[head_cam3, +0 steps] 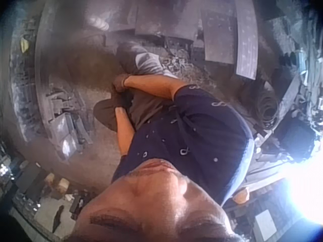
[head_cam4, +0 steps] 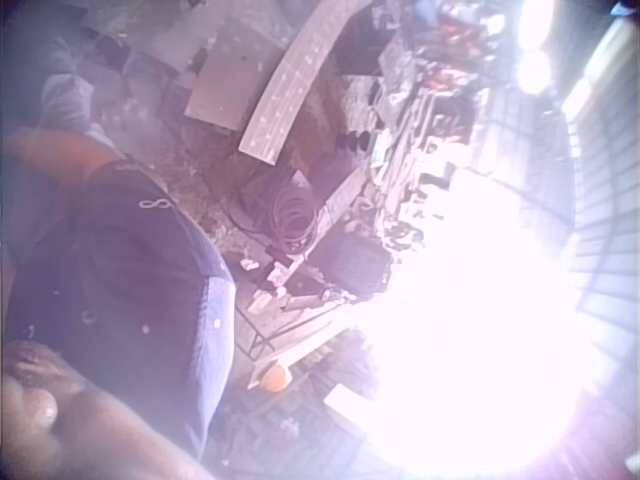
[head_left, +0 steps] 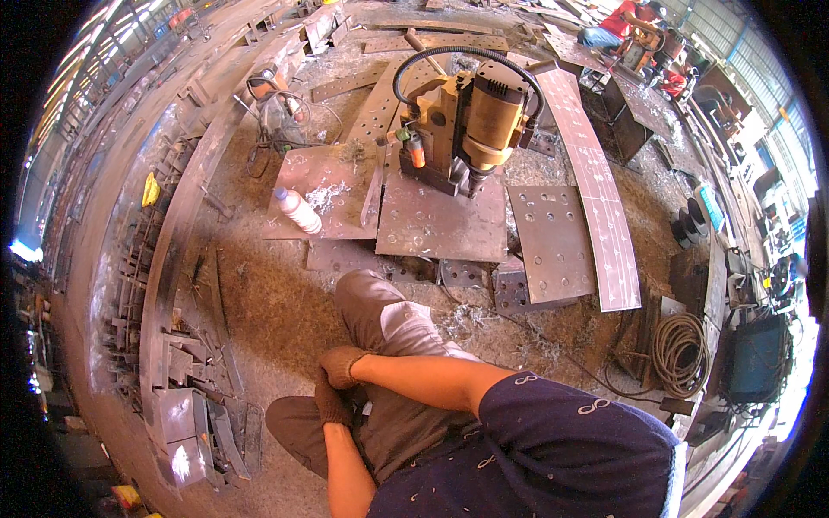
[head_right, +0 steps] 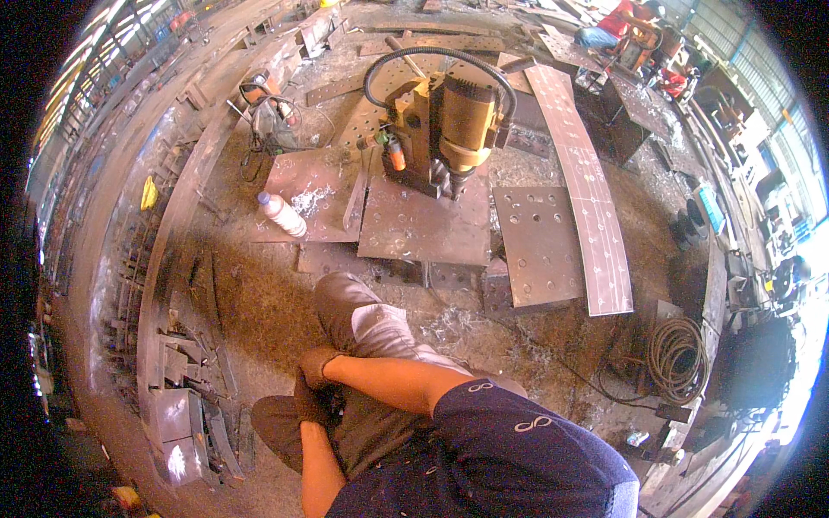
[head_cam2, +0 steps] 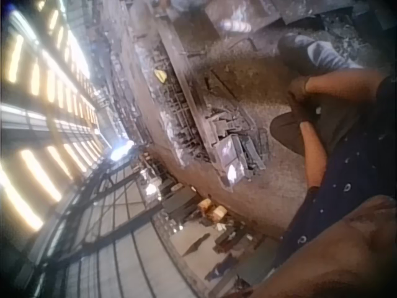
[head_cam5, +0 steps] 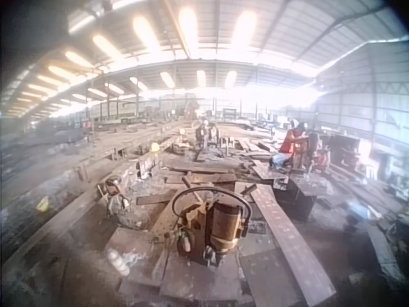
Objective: The person operates a yellow hole-saw drill on a metal plate, adjusting the tool and repositioning the plate while another worker places additional metal pieces nearby. The person continues drilling and handling the plate throughout the clip.
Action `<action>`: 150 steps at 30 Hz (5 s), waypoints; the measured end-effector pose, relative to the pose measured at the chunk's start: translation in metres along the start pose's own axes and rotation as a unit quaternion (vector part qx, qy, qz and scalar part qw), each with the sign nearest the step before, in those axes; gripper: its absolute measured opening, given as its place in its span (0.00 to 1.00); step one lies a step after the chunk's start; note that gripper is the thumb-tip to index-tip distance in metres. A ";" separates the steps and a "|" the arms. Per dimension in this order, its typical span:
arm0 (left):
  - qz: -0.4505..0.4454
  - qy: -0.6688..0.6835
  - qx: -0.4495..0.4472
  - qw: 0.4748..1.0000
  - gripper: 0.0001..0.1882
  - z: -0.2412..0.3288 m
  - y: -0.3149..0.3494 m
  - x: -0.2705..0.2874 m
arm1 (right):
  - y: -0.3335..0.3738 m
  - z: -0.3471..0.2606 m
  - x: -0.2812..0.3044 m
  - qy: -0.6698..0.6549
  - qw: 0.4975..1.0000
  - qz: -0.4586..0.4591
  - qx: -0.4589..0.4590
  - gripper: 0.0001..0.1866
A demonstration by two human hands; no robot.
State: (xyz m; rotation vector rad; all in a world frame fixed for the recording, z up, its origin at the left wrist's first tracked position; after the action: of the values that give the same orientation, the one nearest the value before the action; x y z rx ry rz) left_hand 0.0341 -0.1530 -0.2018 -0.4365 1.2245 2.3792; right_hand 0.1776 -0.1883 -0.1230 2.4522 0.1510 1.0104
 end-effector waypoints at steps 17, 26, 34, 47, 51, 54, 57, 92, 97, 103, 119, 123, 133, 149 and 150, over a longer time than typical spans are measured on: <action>0.253 0.033 -0.220 0.941 0.23 0.075 0.056 -0.028 | 0.009 -0.008 0.017 -0.040 0.999 0.025 -0.020 0.26; -0.311 -0.236 -0.342 0.855 0.44 0.150 0.202 -0.228 | -0.022 0.009 -0.026 0.018 0.998 0.035 0.044 0.29; -0.491 -0.379 -0.311 0.720 0.42 0.081 0.248 -0.307 | -0.019 0.019 -0.013 0.020 0.995 0.099 0.023 0.27; -0.512 -0.421 -0.305 0.684 0.39 0.066 0.251 -0.307 | 0.002 -0.017 0.014 -0.004 0.999 0.031 -0.010 0.29; -0.515 -0.424 -0.304 0.680 0.37 0.063 0.253 -0.308 | 0.003 -0.010 0.010 0.002 0.999 0.046 -0.012 0.29; -0.514 -0.430 -0.302 0.678 0.37 0.065 0.252 -0.309 | 0.002 -0.011 0.009 -0.021 0.998 0.060 -0.010 0.28; -0.510 -0.432 -0.306 0.678 0.36 0.065 0.251 -0.309 | 0.000 -0.010 0.010 0.001 0.999 0.047 -0.013 0.28; -0.020 -0.170 -0.080 0.982 0.23 -0.006 -0.052 0.028 | -0.018 0.020 -0.018 -0.028 0.997 0.070 -0.009 0.26; -0.035 -0.429 -0.193 0.882 0.20 0.020 -0.003 -0.002 | -0.034 0.021 -0.035 -0.003 0.996 0.091 -0.022 0.28; -0.022 -0.602 -0.240 0.761 0.18 0.020 -0.009 -0.001 | -0.046 0.027 -0.052 0.042 0.997 0.071 -0.009 0.21; -0.010 -0.653 -0.173 0.738 0.16 0.009 -0.049 0.009 | -0.023 0.019 -0.026 0.039 0.998 0.027 -0.031 0.28; 0.019 -0.675 -0.155 0.721 0.17 0.020 -0.047 0.030 | -0.002 -0.015 -0.005 0.043 0.999 -0.008 -0.012 0.24; 0.002 -0.685 -0.174 0.708 0.17 0.012 -0.047 0.015 | -0.025 0.012 -0.024 0.025 1.000 0.013 -0.013 0.28; -0.023 -0.615 -0.199 0.763 0.17 0.003 -0.081 0.066 | -0.018 -0.002 -0.019 0.041 0.999 -0.004 0.008 0.27; -0.029 -0.609 -0.192 0.769 0.17 -0.002 -0.082 0.065 | -0.014 0.002 -0.019 0.036 0.999 -0.007 -0.001 0.26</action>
State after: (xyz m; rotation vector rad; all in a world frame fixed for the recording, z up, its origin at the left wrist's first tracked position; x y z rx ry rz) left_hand 0.0202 -0.0973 -0.2896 0.8675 0.1008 2.0823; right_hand 0.1665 -0.1822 -0.1427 2.4109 0.1905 1.0917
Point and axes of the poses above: each hand's wrist, its own y-axis away from the middle knuckle, its own x-axis out of the back of the hand, z = x × y, the point moved 3 cm from there along -y, towards the middle knuckle, and after that the axes turned 5 degrees about y, right-handed, at the moved point
